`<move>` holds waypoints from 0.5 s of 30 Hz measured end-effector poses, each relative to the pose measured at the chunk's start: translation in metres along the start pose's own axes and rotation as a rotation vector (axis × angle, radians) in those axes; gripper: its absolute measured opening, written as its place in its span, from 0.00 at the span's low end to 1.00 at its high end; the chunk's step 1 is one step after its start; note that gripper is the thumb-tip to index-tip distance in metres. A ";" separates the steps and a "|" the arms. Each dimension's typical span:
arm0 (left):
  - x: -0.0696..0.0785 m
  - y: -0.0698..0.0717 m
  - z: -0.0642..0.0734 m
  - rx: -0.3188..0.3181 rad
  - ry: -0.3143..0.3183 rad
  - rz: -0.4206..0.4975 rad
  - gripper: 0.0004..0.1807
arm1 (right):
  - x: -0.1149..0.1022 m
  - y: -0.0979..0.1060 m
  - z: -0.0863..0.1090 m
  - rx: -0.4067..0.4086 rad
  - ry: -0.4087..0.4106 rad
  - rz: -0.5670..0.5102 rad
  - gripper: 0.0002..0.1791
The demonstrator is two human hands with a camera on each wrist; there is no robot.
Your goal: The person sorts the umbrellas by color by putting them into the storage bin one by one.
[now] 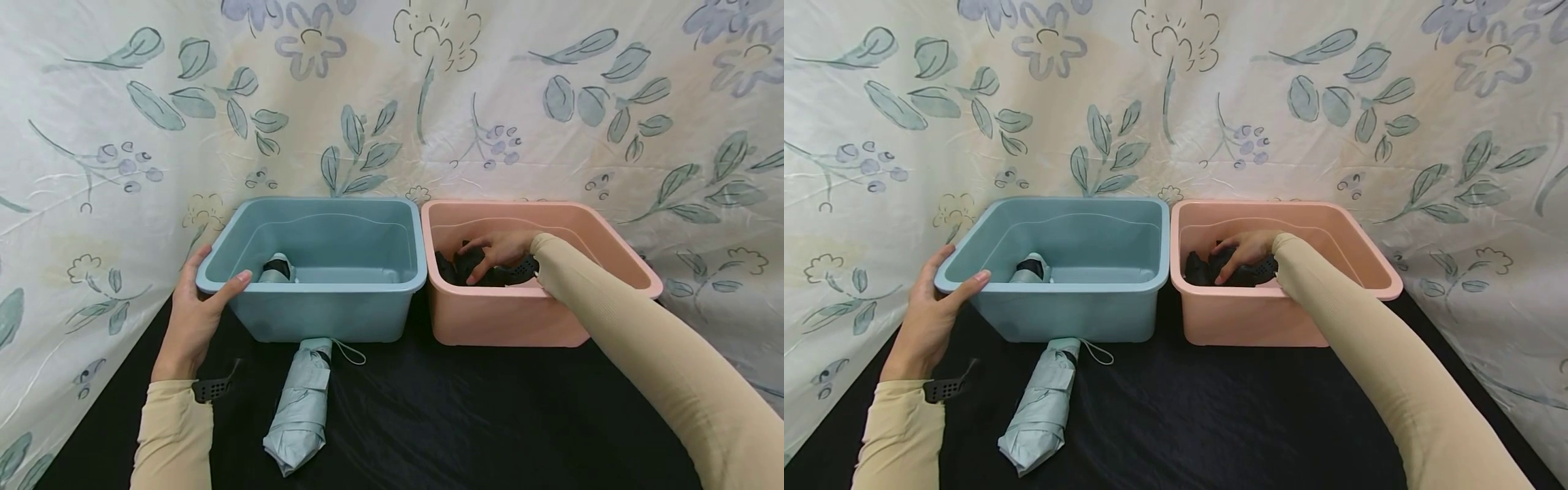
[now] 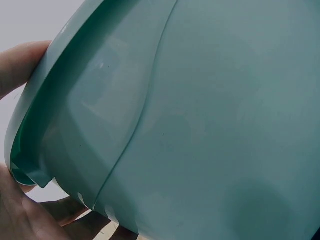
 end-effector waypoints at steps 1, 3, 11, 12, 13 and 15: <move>0.000 0.000 0.000 0.000 0.001 0.002 0.49 | 0.000 0.000 0.000 -0.015 -0.006 -0.010 0.48; 0.001 0.000 0.000 0.000 0.003 0.004 0.49 | 0.002 -0.001 0.000 -0.041 -0.007 -0.019 0.48; 0.002 0.000 0.001 -0.003 -0.002 0.008 0.48 | 0.003 0.000 0.003 -0.035 -0.035 -0.096 0.47; 0.002 0.000 0.001 -0.004 -0.002 0.009 0.48 | 0.002 0.000 0.004 -0.021 -0.031 -0.095 0.46; 0.002 0.000 0.001 -0.005 -0.002 0.008 0.48 | 0.001 0.000 0.006 -0.005 -0.027 -0.096 0.46; 0.002 0.000 0.001 -0.007 -0.003 0.006 0.48 | -0.001 0.001 0.009 0.026 -0.020 -0.114 0.46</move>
Point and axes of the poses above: each hand's wrist, its own z-axis away from the middle knuckle, its own y-axis out of the back of the hand, x = y × z, the point moved 1 cm from there along -z, towards the middle knuckle, and after that the axes turned 5 degrees about z, right-handed, at the moved point
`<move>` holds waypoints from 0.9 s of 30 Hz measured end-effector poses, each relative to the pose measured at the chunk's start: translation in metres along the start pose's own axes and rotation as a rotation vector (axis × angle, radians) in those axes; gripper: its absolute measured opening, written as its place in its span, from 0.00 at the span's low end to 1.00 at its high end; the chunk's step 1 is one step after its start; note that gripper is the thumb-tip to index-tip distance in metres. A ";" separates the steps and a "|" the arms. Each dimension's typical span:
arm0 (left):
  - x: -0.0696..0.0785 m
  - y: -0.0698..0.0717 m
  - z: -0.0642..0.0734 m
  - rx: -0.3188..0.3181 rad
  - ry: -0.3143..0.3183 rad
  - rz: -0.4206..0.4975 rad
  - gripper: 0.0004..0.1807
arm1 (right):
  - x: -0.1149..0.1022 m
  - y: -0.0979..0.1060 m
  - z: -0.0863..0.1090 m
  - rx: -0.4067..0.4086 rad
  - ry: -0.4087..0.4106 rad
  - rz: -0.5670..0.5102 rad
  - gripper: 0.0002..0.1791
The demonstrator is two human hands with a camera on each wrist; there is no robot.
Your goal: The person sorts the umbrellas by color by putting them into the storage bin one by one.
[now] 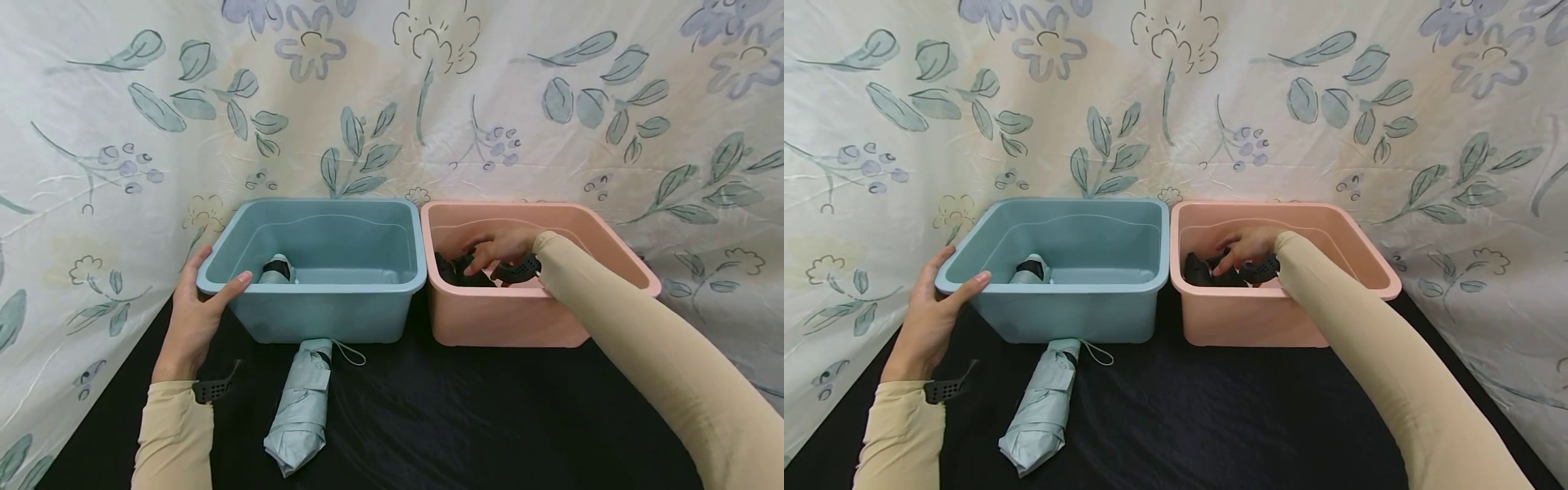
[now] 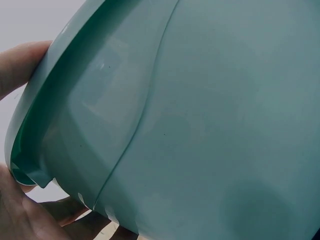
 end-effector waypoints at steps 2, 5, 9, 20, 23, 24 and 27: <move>0.000 0.000 0.000 -0.002 0.001 0.002 0.48 | -0.003 0.002 0.005 0.022 0.003 -0.029 0.46; 0.000 0.000 0.000 0.000 0.001 0.000 0.49 | -0.007 0.005 0.013 0.033 -0.011 -0.054 0.48; 0.001 0.000 0.000 0.001 0.001 0.002 0.48 | -0.014 0.006 0.026 0.052 0.001 -0.040 0.50; -0.001 0.001 0.001 -0.002 -0.005 0.006 0.48 | -0.038 -0.010 0.058 0.164 0.115 -0.141 0.44; -0.001 0.001 0.001 -0.005 -0.009 0.009 0.48 | -0.044 -0.016 0.067 0.192 0.144 -0.145 0.43; -0.001 0.001 0.001 -0.006 -0.009 0.010 0.48 | -0.045 -0.017 0.070 0.208 0.157 -0.144 0.42; 0.000 0.001 0.001 -0.007 -0.008 0.011 0.48 | -0.051 -0.022 0.081 0.257 0.202 -0.135 0.39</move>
Point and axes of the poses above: each hand's wrist, its own z-axis away from the middle knuckle, its own y-axis out of the back of the hand, x = y × z, the point moved 1 cm from there along -z, towards the middle knuckle, and after that the axes turned 5 degrees about z, right-handed, at the moved point
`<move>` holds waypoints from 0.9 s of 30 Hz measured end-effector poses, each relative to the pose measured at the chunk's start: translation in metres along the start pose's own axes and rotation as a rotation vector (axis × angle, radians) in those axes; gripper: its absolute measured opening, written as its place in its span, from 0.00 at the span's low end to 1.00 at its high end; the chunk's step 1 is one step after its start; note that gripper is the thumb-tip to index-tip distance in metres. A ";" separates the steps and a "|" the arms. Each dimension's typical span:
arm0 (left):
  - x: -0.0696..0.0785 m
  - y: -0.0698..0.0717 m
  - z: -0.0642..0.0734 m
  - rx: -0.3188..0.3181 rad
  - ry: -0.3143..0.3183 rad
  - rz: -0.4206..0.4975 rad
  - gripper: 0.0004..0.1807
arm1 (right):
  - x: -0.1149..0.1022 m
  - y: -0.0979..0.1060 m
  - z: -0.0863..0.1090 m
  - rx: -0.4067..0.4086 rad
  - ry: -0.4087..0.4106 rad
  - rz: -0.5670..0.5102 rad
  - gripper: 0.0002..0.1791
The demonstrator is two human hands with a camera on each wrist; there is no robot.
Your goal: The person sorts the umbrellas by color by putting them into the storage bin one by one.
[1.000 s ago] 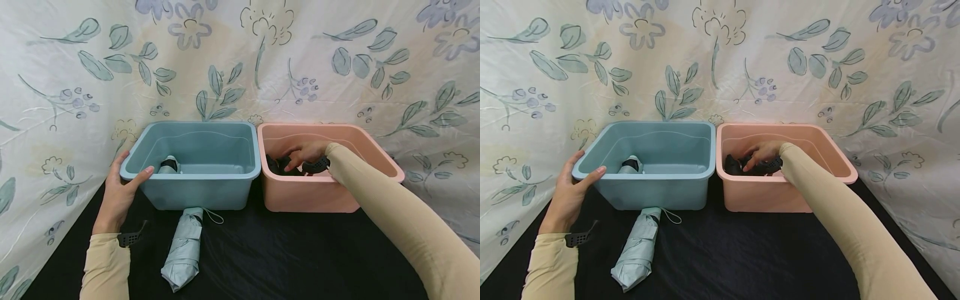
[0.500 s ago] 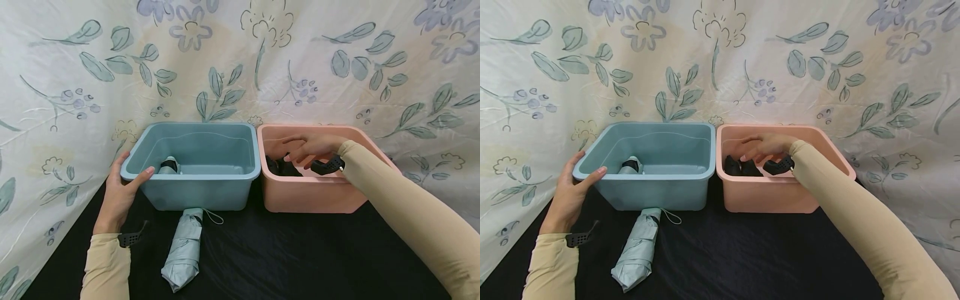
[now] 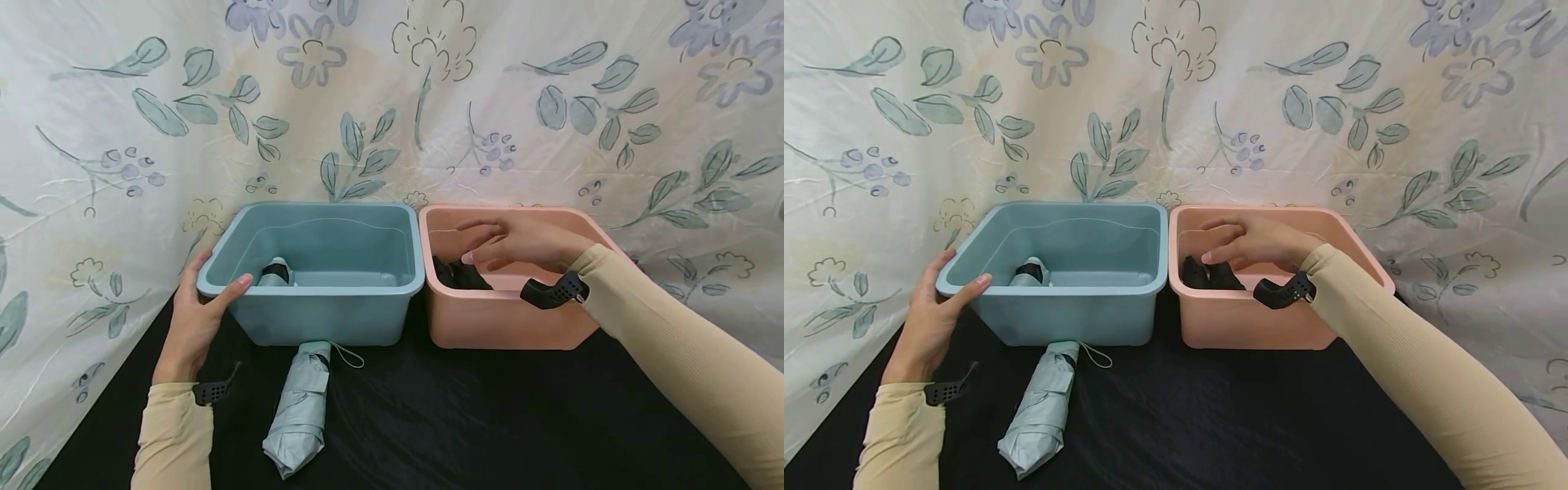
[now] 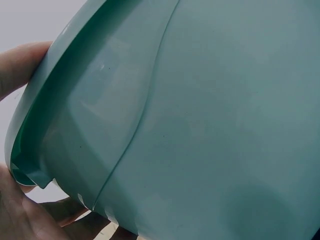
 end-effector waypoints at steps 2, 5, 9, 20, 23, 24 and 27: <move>0.000 0.000 0.000 0.002 0.002 -0.001 0.48 | -0.004 -0.002 0.006 0.040 0.025 0.004 0.36; 0.000 0.000 0.001 0.003 0.001 -0.001 0.48 | -0.013 -0.008 0.014 0.095 0.059 0.015 0.33; 0.000 0.000 0.001 0.004 0.002 0.000 0.48 | -0.022 -0.019 0.023 0.176 0.105 0.055 0.32; 0.000 0.001 0.000 0.005 0.005 0.000 0.48 | -0.036 -0.055 0.046 0.233 0.277 0.030 0.30; 0.000 0.000 0.000 0.006 0.006 -0.001 0.48 | -0.036 -0.068 0.048 0.214 0.316 -0.009 0.28; 0.000 0.000 0.000 0.006 0.005 -0.002 0.48 | -0.035 -0.073 0.048 0.207 0.322 -0.016 0.28; 0.000 0.000 0.000 0.007 0.004 -0.003 0.48 | -0.030 -0.090 0.048 0.168 0.313 -0.065 0.28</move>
Point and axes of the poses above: each hand's wrist, its own z-axis away from the middle knuckle, its own y-axis out of the back of the hand, x = y × z, the point moved 1 cm from there along -z, towards the middle knuckle, and after that the axes turned 5 degrees about z, right-handed, at the moved point
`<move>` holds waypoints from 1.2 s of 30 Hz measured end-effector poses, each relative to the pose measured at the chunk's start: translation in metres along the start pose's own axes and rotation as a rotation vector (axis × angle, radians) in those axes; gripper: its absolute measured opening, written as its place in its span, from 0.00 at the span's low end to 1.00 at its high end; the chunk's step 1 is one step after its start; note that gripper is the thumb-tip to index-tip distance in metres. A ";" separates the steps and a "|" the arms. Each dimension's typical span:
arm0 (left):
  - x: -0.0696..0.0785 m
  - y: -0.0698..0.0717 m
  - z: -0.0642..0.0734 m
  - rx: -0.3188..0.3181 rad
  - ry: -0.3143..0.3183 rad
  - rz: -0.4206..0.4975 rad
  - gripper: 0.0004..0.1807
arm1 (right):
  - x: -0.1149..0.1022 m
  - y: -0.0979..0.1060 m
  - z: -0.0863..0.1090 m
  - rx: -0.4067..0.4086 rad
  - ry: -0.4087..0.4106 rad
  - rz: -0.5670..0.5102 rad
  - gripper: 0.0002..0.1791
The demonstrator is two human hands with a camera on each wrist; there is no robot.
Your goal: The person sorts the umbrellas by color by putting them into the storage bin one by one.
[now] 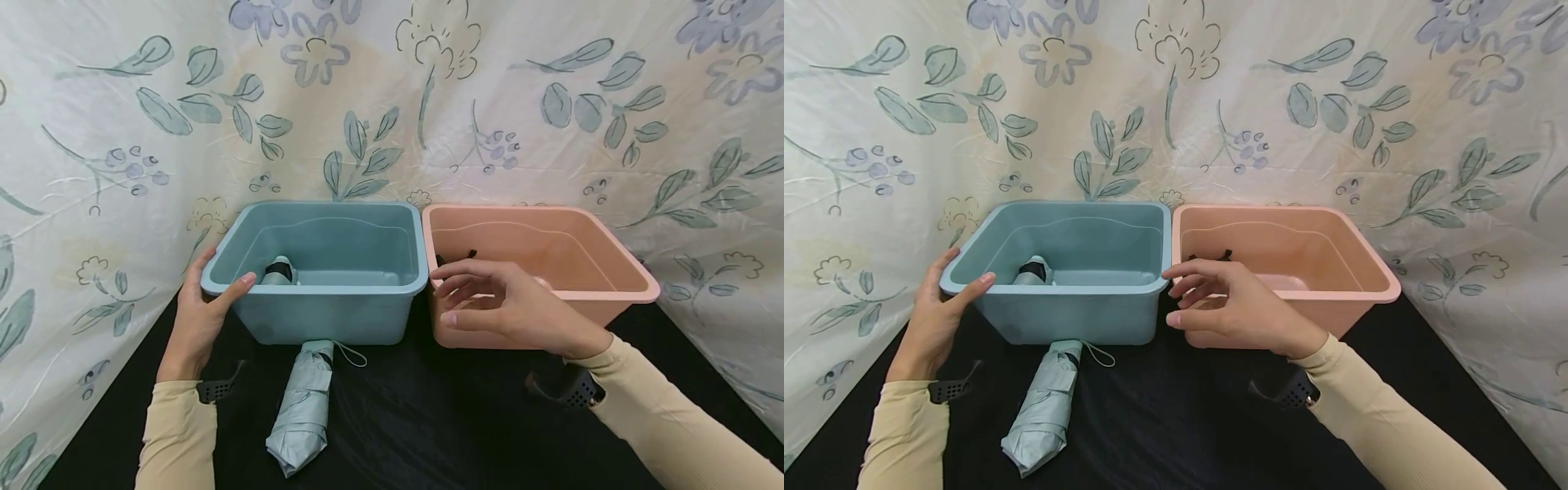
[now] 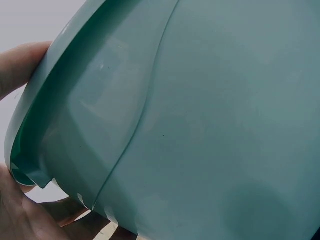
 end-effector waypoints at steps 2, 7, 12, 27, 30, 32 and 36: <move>0.000 0.000 0.000 0.000 0.000 0.000 0.48 | 0.005 -0.011 0.002 -0.025 -0.015 -0.038 0.29; 0.000 0.000 -0.001 0.003 0.005 0.003 0.49 | 0.020 -0.043 -0.001 -0.075 -0.016 -0.109 0.29; 0.000 0.001 -0.001 0.003 0.008 0.006 0.50 | 0.032 -0.078 -0.008 -0.129 -0.043 -0.177 0.29; 0.000 0.001 -0.001 -0.003 0.008 0.008 0.50 | 0.046 -0.171 -0.051 -0.255 -0.153 -0.184 0.38; 0.000 0.001 -0.001 -0.004 0.003 0.010 0.49 | 0.042 -0.182 -0.060 -0.265 -0.176 -0.169 0.39; -0.001 0.000 -0.001 -0.003 -0.001 0.008 0.49 | 0.040 -0.189 -0.065 -0.276 -0.189 -0.156 0.39; -0.001 0.000 -0.001 -0.002 -0.005 -0.002 0.49 | 0.035 -0.201 -0.073 -0.285 -0.195 -0.108 0.39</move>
Point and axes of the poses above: each hand's wrist, its own z-axis away from the middle knuckle, its own y-axis out of the back of the hand, x = y × z, the point moved 1 cm from there along -z, towards the middle knuckle, and after that the axes turned 5 degrees about z, right-handed, at the moved point
